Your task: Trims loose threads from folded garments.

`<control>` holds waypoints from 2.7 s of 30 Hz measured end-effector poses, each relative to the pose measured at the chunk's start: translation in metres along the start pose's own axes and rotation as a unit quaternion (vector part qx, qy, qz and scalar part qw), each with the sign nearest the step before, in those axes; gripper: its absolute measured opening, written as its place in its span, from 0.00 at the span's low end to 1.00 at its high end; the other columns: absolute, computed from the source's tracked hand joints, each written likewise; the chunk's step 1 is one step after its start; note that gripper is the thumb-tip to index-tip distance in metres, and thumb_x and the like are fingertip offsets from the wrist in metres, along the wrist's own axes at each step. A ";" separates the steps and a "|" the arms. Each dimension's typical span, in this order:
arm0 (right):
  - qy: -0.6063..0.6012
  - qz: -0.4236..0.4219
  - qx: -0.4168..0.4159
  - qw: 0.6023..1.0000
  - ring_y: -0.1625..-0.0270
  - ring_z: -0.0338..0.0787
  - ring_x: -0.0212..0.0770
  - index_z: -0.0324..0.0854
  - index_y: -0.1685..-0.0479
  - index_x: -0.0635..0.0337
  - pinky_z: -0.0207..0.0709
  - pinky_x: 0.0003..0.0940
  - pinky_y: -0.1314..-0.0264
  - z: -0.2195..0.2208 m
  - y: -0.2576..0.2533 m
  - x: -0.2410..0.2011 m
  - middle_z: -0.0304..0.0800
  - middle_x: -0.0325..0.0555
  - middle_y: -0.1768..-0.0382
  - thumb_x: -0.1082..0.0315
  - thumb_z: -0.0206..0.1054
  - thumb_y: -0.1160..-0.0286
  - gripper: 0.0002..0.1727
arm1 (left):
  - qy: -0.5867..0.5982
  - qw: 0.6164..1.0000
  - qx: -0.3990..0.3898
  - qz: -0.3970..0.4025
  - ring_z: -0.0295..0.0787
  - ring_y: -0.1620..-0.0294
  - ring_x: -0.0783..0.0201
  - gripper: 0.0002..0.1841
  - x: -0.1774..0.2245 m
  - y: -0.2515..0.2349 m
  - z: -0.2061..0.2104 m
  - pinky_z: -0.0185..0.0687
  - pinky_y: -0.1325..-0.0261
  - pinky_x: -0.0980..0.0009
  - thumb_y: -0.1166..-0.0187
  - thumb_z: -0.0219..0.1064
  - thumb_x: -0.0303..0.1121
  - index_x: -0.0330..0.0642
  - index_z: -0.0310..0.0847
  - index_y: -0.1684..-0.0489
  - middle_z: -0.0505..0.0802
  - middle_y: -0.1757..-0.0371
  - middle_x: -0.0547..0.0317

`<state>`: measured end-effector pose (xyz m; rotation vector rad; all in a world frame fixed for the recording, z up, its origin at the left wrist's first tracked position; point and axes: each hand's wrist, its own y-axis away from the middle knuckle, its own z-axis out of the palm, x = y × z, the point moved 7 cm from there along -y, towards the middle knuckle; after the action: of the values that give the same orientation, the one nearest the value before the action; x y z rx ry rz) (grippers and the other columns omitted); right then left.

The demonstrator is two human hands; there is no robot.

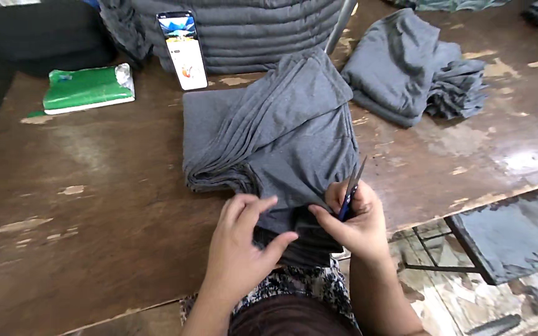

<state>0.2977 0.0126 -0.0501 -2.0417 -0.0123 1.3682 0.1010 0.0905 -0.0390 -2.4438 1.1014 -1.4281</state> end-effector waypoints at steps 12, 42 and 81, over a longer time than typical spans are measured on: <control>0.116 -0.150 0.116 0.975 0.45 0.89 0.25 0.75 0.54 0.44 0.87 0.23 0.47 -0.061 -0.025 -0.062 0.87 0.27 0.45 0.68 0.72 0.30 0.12 | 0.329 0.941 0.009 -0.077 0.89 0.43 0.74 0.22 -0.003 -0.056 0.000 0.87 0.41 0.72 0.16 0.44 0.19 0.42 0.85 0.37 0.91 0.37 0.66; 0.193 -0.103 0.023 0.976 0.62 0.84 0.36 0.77 0.64 0.67 0.81 0.27 0.62 0.027 -0.030 -0.009 0.82 0.53 0.56 0.75 0.66 0.33 0.04 | 0.182 0.975 0.079 -0.099 0.91 0.56 0.79 0.14 -0.033 -0.002 0.015 0.88 0.49 0.82 0.19 0.67 0.27 0.30 0.87 0.41 0.96 0.55 0.59; 0.212 0.004 -0.146 0.966 0.79 0.73 0.33 0.76 0.72 0.60 0.67 0.27 0.78 0.068 0.032 -0.014 0.73 0.40 0.80 0.52 0.61 0.15 0.21 | 0.526 0.807 0.195 -0.183 0.94 0.59 0.71 0.03 -0.049 0.020 0.020 0.91 0.48 0.71 0.23 0.73 0.31 0.46 0.94 0.62 0.97 0.61 0.63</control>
<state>0.2246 0.0179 -0.0707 -2.5498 -0.0195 0.9501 0.0915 0.1021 -0.0935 -1.5127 0.2681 -2.9161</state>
